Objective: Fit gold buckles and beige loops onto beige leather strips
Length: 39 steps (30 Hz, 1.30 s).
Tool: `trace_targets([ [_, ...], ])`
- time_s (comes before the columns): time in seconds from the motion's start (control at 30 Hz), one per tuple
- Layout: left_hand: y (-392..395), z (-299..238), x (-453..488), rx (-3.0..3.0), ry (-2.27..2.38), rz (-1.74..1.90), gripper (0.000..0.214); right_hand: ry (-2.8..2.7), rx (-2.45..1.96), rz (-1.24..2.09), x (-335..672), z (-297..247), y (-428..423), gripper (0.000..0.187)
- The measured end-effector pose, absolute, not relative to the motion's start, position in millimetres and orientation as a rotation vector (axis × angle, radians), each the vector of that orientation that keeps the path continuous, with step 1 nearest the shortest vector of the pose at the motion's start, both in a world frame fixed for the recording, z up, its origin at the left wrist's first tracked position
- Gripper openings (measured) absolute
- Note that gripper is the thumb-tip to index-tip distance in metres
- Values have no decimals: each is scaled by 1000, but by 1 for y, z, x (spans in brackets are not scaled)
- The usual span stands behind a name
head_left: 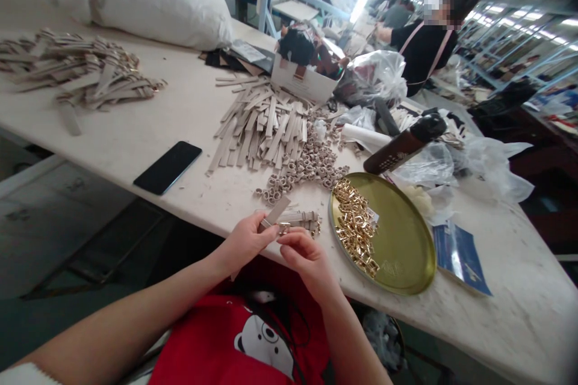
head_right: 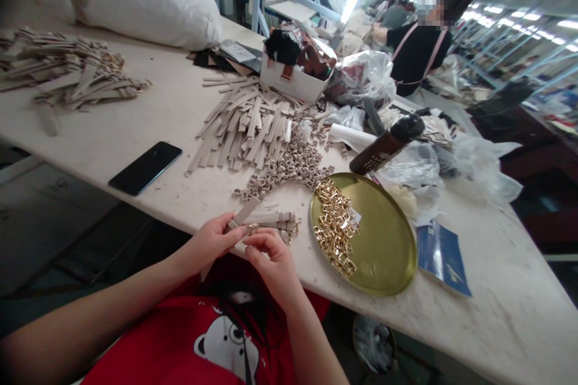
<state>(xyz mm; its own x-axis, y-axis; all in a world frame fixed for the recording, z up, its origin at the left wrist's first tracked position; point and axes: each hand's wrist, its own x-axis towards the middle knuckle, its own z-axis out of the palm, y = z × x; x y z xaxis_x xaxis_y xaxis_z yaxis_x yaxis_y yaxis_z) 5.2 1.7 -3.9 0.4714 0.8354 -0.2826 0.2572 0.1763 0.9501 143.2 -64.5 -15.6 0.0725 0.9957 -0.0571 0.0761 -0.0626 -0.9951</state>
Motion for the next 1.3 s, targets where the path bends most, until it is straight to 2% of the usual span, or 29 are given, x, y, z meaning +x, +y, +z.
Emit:
trace_targets([
  [0.1,1,-4,7,1365,988,439,23,-1153,-1356,1049,145,-22,-63,10],
  [0.27,1,-9,5,1331,867,331,29,-775,-1273,1253,146,-28,-58,11],
  [0.5,-2,-9,-10,1630,876,243,32,-154,-1077,1398,142,-24,-55,26],
  [0.87,-9,4,-14,1702,851,262,19,-373,-1167,1423,123,-25,-75,22],
  [1.1,-21,4,-14,1379,797,256,21,-665,-1254,1157,103,-28,-86,17],
  [1.3,-22,-2,-12,1348,850,241,19,-517,-1188,1358,109,-25,-85,21],
])
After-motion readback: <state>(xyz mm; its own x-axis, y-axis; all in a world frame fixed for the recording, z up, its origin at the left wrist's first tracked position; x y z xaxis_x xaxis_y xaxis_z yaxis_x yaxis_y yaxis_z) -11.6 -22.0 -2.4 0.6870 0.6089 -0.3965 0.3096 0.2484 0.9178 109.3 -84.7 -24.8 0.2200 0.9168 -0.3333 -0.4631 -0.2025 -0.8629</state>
